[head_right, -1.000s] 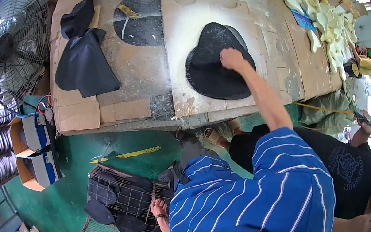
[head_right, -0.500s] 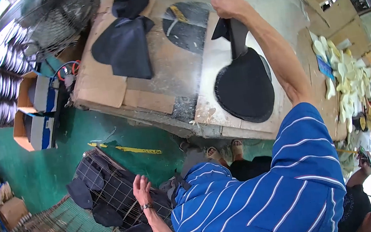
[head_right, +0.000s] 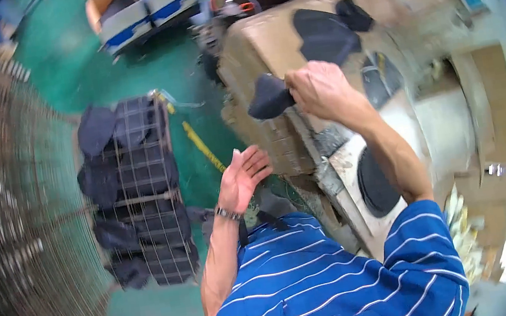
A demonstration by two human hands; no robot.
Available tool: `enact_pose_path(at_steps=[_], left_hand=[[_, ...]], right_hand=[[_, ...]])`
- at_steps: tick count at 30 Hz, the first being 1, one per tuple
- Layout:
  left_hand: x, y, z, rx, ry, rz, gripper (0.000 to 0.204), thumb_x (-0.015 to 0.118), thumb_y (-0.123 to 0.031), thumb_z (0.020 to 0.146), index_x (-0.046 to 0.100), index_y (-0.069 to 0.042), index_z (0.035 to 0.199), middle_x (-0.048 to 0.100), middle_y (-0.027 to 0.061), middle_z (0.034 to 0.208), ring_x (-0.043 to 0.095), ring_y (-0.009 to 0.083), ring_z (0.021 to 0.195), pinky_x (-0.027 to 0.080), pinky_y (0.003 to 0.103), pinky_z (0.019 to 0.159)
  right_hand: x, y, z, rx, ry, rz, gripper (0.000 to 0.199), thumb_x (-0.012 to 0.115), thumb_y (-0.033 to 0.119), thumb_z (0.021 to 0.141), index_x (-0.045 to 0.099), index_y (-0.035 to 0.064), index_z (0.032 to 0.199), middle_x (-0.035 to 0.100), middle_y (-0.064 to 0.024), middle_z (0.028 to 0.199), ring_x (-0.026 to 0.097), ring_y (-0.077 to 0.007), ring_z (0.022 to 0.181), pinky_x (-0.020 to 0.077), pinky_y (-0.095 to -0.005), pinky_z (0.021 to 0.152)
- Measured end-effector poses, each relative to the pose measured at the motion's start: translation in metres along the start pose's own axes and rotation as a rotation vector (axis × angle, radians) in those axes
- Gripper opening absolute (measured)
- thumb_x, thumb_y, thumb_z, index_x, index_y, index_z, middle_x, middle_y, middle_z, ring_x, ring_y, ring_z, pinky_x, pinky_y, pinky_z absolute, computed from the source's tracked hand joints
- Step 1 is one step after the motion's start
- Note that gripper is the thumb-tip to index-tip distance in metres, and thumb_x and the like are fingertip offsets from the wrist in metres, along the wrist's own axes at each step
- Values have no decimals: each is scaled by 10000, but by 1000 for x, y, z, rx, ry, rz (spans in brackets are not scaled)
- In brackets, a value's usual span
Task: Picking up black foam material pieces from a workstation and organizing them on a multi-tiered metal rack.
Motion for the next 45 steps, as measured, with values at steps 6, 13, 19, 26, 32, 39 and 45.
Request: enact_pose_path(at_steps=[6,13,19,26,32,39,45], left_hand=[[-107,-74,-63,396,-273,-299,489,688,-356,1003,574,5,1312,672,119,1171,661,240,1115,564,443,979],[-250,-95,-195,592,-656,-348,186,750,-220,948,662,-111,1070,714,32,994,690,183,951,581,381,836],[-336,-72,-311,987,-696,-709,234,658,-15,905,625,-62,1132,695,79,1118,675,222,1036,560,398,941],[-373,-40,-400,1237,-882,-917,475,586,60,850,559,-33,1315,665,109,1227,651,281,1146,540,442,1031],[-405,-29,-443,1483,-906,-985,536,492,68,833,569,-36,1353,677,107,1276,661,272,1175,559,427,1038],[-447,-14,-473,1645,-907,-1091,516,515,46,811,597,-30,1315,694,101,1238,690,269,1123,593,421,986],[-510,-19,-547,1706,-989,-1103,593,569,21,744,600,-48,1331,689,87,1190,681,255,1114,589,406,979]], right_hand=[[61,208,35,-448,48,115,76,678,88,838,653,47,897,643,-151,814,624,-365,845,497,-476,784],[135,400,12,-799,120,178,110,636,132,858,658,49,927,646,-144,824,634,-345,876,495,-471,777],[194,516,-11,-921,227,211,177,698,134,863,693,74,1030,673,-124,884,635,-327,925,503,-454,811],[256,601,-29,-891,383,315,225,707,141,880,705,67,1092,693,-137,955,633,-336,961,508,-456,860],[284,664,-32,-1031,421,384,233,693,132,883,701,45,1099,695,-177,996,633,-361,981,516,-475,883],[307,728,-40,-1163,510,341,242,711,139,878,704,38,1097,709,-172,1024,639,-374,1016,517,-462,920],[340,833,-60,-1284,522,382,221,695,143,897,702,36,1089,712,-173,1011,650,-380,998,524,-464,904]])
Point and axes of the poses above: each hand's wrist, its own z-axis towards the middle knuckle, its own x-axis out of the palm, y = z × x, the point moved 7 cm from there along z, towards the middle knuckle
